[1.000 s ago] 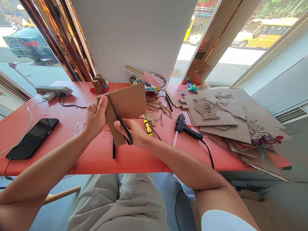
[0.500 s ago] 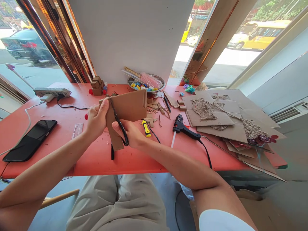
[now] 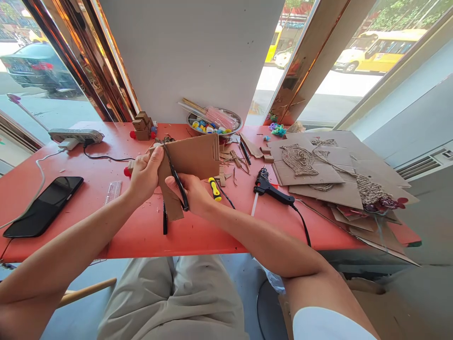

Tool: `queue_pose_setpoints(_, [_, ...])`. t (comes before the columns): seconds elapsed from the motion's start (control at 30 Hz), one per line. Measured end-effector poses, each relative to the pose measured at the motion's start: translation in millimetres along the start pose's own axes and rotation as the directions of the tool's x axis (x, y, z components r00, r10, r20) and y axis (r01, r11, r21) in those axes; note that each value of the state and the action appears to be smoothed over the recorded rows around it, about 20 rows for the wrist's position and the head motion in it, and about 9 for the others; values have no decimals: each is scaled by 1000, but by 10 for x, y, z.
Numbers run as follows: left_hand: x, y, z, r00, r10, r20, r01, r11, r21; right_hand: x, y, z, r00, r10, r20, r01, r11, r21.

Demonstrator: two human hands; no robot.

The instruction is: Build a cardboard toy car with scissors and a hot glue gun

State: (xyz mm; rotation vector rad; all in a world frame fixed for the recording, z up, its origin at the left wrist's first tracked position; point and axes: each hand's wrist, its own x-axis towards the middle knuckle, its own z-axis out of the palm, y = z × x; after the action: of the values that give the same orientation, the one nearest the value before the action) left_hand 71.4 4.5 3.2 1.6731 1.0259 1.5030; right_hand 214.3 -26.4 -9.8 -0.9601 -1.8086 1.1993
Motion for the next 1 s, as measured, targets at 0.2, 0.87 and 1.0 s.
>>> queue_pose_setpoints(0.2, [16,-63,29,994,-81,78,87,993,-78,32,-2,-15,996,58,-69,-59,998,-22])
queue_pose_setpoints(0.87, [65,1,-173,821,-125,558,91,992,89,208,-59,-339,974,-39,-224,74,986,150])
queue_pose_setpoints(1.0, [35,-25,-143,791,-195,580,197,979,60,189,-57,-323,969,-72,-236,105,986,133])
